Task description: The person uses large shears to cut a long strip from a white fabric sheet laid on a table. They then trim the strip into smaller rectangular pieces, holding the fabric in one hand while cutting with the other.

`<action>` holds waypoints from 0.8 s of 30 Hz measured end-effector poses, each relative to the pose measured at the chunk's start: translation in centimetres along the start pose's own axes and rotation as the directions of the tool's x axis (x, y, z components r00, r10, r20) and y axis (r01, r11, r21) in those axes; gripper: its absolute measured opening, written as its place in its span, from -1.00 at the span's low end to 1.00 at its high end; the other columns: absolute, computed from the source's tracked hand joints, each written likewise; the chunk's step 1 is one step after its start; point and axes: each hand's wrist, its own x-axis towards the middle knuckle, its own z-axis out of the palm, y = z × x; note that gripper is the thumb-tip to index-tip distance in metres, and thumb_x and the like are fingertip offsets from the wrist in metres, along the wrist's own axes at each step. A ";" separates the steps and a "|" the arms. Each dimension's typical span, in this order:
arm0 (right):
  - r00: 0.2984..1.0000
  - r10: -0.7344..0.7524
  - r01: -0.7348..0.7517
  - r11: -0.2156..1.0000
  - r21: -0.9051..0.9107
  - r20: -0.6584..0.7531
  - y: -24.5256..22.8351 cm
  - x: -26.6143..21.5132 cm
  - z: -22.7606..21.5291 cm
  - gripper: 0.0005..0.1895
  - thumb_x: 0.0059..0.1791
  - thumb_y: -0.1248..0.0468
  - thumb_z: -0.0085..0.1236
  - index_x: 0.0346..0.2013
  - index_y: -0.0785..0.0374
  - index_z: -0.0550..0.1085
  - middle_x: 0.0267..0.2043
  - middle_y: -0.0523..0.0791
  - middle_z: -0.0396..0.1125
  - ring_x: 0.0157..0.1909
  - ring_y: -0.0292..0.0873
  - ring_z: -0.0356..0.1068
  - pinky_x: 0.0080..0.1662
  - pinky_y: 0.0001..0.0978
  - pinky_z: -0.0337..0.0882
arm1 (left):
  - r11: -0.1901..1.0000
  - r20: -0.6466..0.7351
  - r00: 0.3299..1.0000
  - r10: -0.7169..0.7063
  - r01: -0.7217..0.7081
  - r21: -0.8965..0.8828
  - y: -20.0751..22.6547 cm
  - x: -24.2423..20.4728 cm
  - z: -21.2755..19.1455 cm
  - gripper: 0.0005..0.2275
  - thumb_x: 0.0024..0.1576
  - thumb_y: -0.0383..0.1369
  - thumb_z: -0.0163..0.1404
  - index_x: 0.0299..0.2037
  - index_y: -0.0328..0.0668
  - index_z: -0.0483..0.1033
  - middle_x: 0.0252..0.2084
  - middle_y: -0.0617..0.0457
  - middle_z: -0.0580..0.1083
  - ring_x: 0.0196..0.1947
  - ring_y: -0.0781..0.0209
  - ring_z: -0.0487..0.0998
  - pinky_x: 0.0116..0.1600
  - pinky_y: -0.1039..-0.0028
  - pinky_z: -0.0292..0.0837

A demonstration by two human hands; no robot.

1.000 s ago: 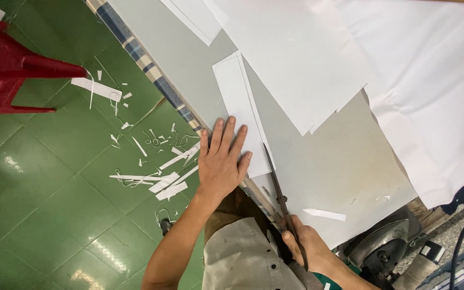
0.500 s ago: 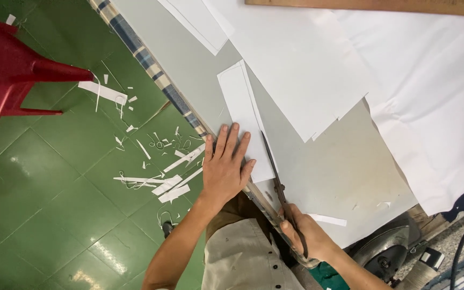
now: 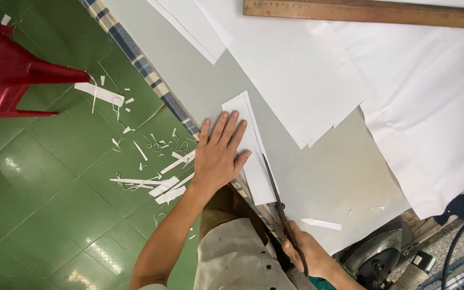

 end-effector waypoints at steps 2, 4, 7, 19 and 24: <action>1.000 0.013 -0.013 1.000 -0.014 -0.013 -1.0 0.1 -0.1 -0.25 -0.03 -0.37 -0.36 0.05 0.18 0.31 -0.63 -0.21 0.20 -0.60 -0.24 0.16 -0.47 -0.32 0.20 | 1.000 -0.012 1.000 0.005 -0.005 0.009 -0.1 0.0 0.0 -0.42 0.37 0.08 -0.30 0.49 -0.05 0.23 0.56 -0.02 0.09 0.56 0.01 0.03 0.56 -0.01 -0.16; 0.999 0.026 -0.027 0.999 -0.029 -0.024 -1.1 0.2 -0.1 -0.25 -0.05 -0.39 -0.39 -0.02 0.16 0.33 -0.65 -0.21 0.18 -0.60 -0.23 0.14 -0.47 -0.32 0.18 | 1.000 -0.024 1.000 0.006 -0.006 0.018 0.0 0.0 0.0 -0.43 0.37 0.08 -0.29 0.49 -0.04 0.25 0.56 -0.02 0.09 0.56 0.01 0.03 0.56 -0.01 -0.15; 0.998 0.019 -0.021 0.999 -0.048 -0.052 -0.4 0.4 0.3 -0.36 0.02 -0.31 -0.36 -0.03 0.15 0.33 -0.60 -0.20 0.12 -0.57 -0.22 0.09 -0.45 -0.29 0.14 | 1.000 -0.009 1.000 0.005 -0.005 0.026 -0.1 0.0 -0.2 -0.42 0.38 0.08 -0.31 0.50 -0.04 0.22 0.57 -0.01 0.08 0.56 0.02 0.01 0.56 -0.01 -0.16; 0.993 0.086 -0.086 0.996 0.005 -0.083 -1.7 -0.1 -0.1 -0.52 0.07 -0.19 -0.20 -0.19 0.16 0.39 -0.60 -0.22 0.20 -0.59 -0.25 0.09 -0.49 -0.32 0.13 | 1.000 -0.031 0.999 0.010 -0.010 -0.002 -0.1 0.0 0.0 -0.44 0.38 0.06 -0.27 0.49 -0.06 0.24 0.56 -0.03 0.09 0.56 0.00 0.02 0.56 -0.01 -0.18; 1.000 -0.006 0.005 0.999 -0.046 -0.015 -3.8 0.8 -2.0 -0.31 -0.02 -0.35 -0.39 0.00 0.10 0.35 -0.58 -0.22 0.20 -0.54 -0.23 0.19 -0.40 -0.30 0.23 | 1.000 -0.010 1.000 0.008 -0.008 -0.001 -0.2 0.1 0.2 -0.42 0.38 0.07 -0.32 0.50 -0.06 0.21 0.56 -0.02 0.08 0.57 0.02 0.01 0.57 -0.02 -0.20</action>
